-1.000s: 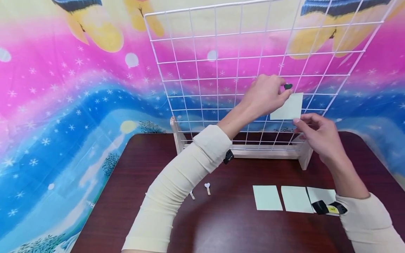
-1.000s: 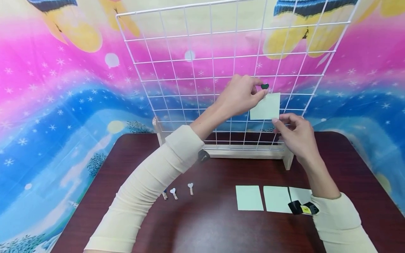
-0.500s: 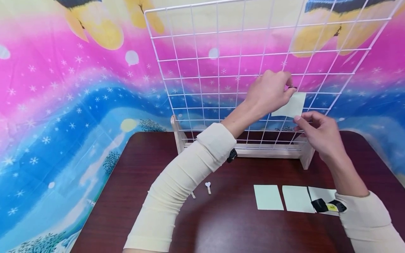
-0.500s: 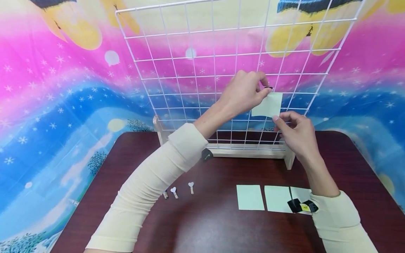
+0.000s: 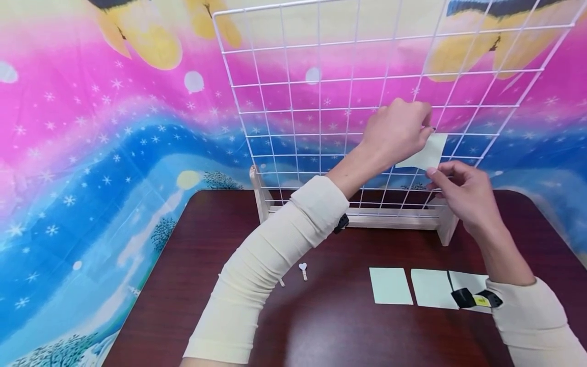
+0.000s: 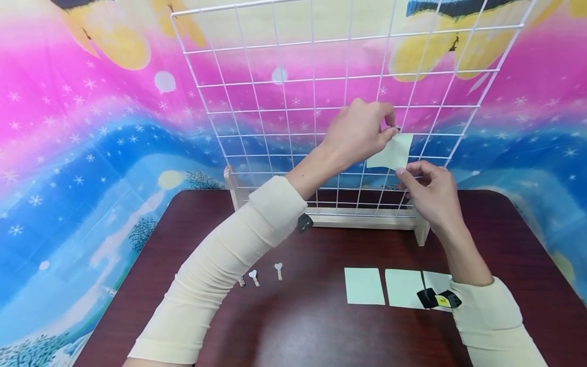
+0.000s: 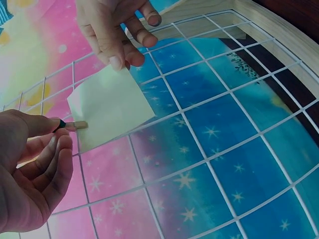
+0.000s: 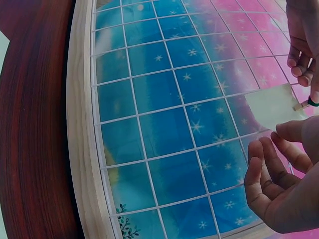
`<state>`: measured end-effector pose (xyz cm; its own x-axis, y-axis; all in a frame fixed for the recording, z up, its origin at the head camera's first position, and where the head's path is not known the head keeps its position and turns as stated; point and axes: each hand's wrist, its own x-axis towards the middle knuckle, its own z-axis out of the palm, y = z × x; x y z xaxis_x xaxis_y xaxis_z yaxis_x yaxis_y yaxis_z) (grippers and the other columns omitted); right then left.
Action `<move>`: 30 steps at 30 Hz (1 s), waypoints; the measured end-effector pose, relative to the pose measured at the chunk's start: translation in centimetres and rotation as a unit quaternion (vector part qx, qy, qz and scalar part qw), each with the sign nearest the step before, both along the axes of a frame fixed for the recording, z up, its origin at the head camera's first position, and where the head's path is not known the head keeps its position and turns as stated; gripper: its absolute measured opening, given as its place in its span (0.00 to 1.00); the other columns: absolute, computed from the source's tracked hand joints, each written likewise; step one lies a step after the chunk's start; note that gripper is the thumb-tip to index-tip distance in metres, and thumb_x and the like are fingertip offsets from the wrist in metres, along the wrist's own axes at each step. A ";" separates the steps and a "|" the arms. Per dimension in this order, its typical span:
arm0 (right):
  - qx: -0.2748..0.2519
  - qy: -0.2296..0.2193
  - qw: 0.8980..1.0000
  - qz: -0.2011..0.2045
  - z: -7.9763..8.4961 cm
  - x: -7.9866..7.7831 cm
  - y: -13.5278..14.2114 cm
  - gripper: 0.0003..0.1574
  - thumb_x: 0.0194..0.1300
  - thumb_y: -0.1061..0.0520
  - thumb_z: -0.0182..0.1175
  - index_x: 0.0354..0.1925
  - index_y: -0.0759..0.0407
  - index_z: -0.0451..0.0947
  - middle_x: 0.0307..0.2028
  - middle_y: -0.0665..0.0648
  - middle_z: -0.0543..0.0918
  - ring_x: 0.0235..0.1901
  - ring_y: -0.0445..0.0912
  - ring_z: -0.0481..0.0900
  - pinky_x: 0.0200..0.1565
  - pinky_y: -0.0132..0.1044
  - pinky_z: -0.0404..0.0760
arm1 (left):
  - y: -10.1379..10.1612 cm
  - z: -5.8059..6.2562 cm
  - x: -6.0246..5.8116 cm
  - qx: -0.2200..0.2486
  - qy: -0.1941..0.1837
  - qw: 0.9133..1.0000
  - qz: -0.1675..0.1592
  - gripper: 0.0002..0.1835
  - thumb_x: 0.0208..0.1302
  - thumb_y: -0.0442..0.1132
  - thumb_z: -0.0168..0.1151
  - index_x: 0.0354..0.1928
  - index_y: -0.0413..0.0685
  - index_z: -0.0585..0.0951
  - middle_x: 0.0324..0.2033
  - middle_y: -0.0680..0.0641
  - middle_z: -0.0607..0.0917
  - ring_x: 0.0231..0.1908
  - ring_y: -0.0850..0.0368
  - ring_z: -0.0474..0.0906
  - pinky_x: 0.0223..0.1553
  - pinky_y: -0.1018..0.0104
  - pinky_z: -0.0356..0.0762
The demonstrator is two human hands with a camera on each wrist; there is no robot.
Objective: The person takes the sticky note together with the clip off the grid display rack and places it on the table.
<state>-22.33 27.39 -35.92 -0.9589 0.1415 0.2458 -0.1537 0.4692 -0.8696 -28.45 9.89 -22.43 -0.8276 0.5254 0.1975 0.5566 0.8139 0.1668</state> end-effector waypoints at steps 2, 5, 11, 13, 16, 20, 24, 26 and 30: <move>-0.004 0.001 1.000 0.000 0.1 0.0 0.0 0.27 0.79 0.45 0.63 0.60 0.66 0.80 0.36 0.30 0.83 0.35 0.28 0.87 0.37 0.20 0.83 | 0.2 0.1 0.1 -0.015 0.002 1.000 0.001 0.12 0.82 0.52 0.53 0.54 0.65 0.85 0.42 0.62 0.89 0.36 0.68 0.82 0.34 0.75 0.80; -0.005 0.003 1.000 0.000 0.2 0.0 0.1 0.27 0.79 0.46 0.63 0.60 0.67 0.80 0.35 0.30 0.84 0.35 0.29 0.87 0.37 0.21 0.84 | 0.5 0.2 0.0 -0.030 0.002 1.000 0.003 0.12 0.84 0.51 0.50 0.53 0.65 0.84 0.41 0.61 0.86 0.38 0.67 0.81 0.36 0.73 0.80; -0.004 0.004 1.000 0.004 0.2 0.1 0.2 0.24 0.79 0.46 0.64 0.59 0.63 0.82 0.36 0.30 0.84 0.35 0.28 0.88 0.37 0.21 0.83 | 0.5 0.1 -0.1 -0.033 0.015 0.999 -0.012 0.14 0.84 0.52 0.50 0.57 0.67 0.84 0.43 0.62 0.87 0.39 0.67 0.83 0.36 0.75 0.82; -0.004 0.005 1.000 0.004 0.2 0.1 0.2 0.24 0.79 0.46 0.64 0.59 0.63 0.82 0.36 0.30 0.84 0.35 0.28 0.88 0.37 0.21 0.84 | 0.4 0.0 -0.1 -0.034 0.017 0.999 -0.024 0.13 0.83 0.52 0.51 0.57 0.65 0.84 0.43 0.61 0.87 0.39 0.67 0.82 0.36 0.76 0.81; -0.003 0.005 1.000 0.003 0.3 0.1 0.2 0.25 0.79 0.46 0.64 0.59 0.64 0.82 0.36 0.30 0.84 0.35 0.28 0.88 0.37 0.21 0.84 | 0.4 -0.2 -0.2 -0.028 0.013 0.999 -0.033 0.13 0.83 0.51 0.52 0.57 0.64 0.84 0.45 0.61 0.88 0.41 0.67 0.82 0.38 0.76 0.81; 0.001 0.003 1.000 0.004 0.3 0.1 0.2 0.26 0.78 0.45 0.64 0.59 0.65 0.81 0.36 0.30 0.84 0.35 0.28 0.88 0.37 0.21 0.84 | 0.0 -0.6 -0.6 -0.008 0.022 0.999 -0.048 0.13 0.83 0.50 0.53 0.58 0.63 0.84 0.49 0.61 0.90 0.41 0.67 0.82 0.39 0.76 0.79; 0.010 0.003 1.000 0.002 0.3 0.2 0.3 0.26 0.79 0.45 0.63 0.59 0.65 0.81 0.36 0.29 0.83 0.35 0.27 0.87 0.37 0.20 0.83 | -0.6 -1.3 -1.0 0.027 0.044 0.996 -0.079 0.13 0.84 0.47 0.53 0.55 0.59 0.85 0.47 0.59 0.90 0.40 0.67 0.79 0.38 0.76 0.76; 0.014 0.003 1.000 0.000 0.2 0.3 0.3 0.27 0.79 0.45 0.63 0.60 0.66 0.81 0.36 0.29 0.83 0.35 0.27 0.87 0.37 0.20 0.83 | -0.9 -1.5 -1.2 0.053 0.050 0.993 -0.098 0.13 0.83 0.47 0.53 0.55 0.57 0.86 0.46 0.57 0.91 0.39 0.67 0.80 0.38 0.78 0.76; 0.032 -0.005 0.999 -0.005 0.1 0.6 0.5 0.28 0.79 0.43 0.62 0.60 0.65 0.81 0.35 0.30 0.83 0.35 0.27 0.85 0.38 0.20 0.82 | -1.6 -1.8 -1.3 0.114 0.055 0.983 -0.129 0.13 0.82 0.46 0.56 0.55 0.52 0.87 0.44 0.54 0.92 0.38 0.67 0.81 0.40 0.81 0.76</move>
<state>-21.76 27.92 -35.78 -0.9600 0.1356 0.2451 -0.1401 0.5252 -0.8394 -29.70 8.30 -24.22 -0.6390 0.6469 0.4162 0.7650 0.5910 0.2558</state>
